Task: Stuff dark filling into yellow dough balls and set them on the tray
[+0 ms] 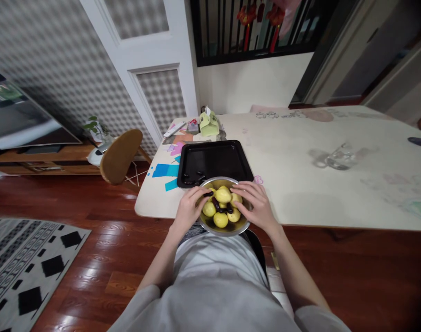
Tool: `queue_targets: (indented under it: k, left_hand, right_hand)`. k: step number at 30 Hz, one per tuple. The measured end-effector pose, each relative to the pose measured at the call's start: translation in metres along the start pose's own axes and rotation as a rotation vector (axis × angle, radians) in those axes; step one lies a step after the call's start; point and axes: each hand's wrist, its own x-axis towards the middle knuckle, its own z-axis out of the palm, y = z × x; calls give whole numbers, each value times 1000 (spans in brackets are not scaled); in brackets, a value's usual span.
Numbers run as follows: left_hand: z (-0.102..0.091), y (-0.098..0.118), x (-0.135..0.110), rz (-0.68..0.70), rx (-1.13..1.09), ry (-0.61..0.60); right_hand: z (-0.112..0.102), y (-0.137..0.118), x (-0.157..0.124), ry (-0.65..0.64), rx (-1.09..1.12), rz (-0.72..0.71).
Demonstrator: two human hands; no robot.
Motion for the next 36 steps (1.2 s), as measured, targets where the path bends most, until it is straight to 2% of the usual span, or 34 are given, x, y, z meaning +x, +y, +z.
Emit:
queue_targets:
  k: [6,11,14,21,31,36]
  left_hand:
    - [6,0,0,-12,-11,-18]
    - [6,-1,-1,-21,-15,-10]
    - [5,0,-1,-29,-18,-5]
    - [10,-3,4,9,-10,-31]
    - [32,-3,20,101,6,-206]
    - [36,-6,20,110,-10,-212]
  right_hand:
    - [10,-11,16,-218,-3,53]
    - [15,-11,23,-304,0,86]
    - [14,-10,24,-287,9,104]
    - [18,-1,29,-122,-34,174]
    - [21,14,26,-156,-25,160]
    - [18,16,20,-157,-11,158]
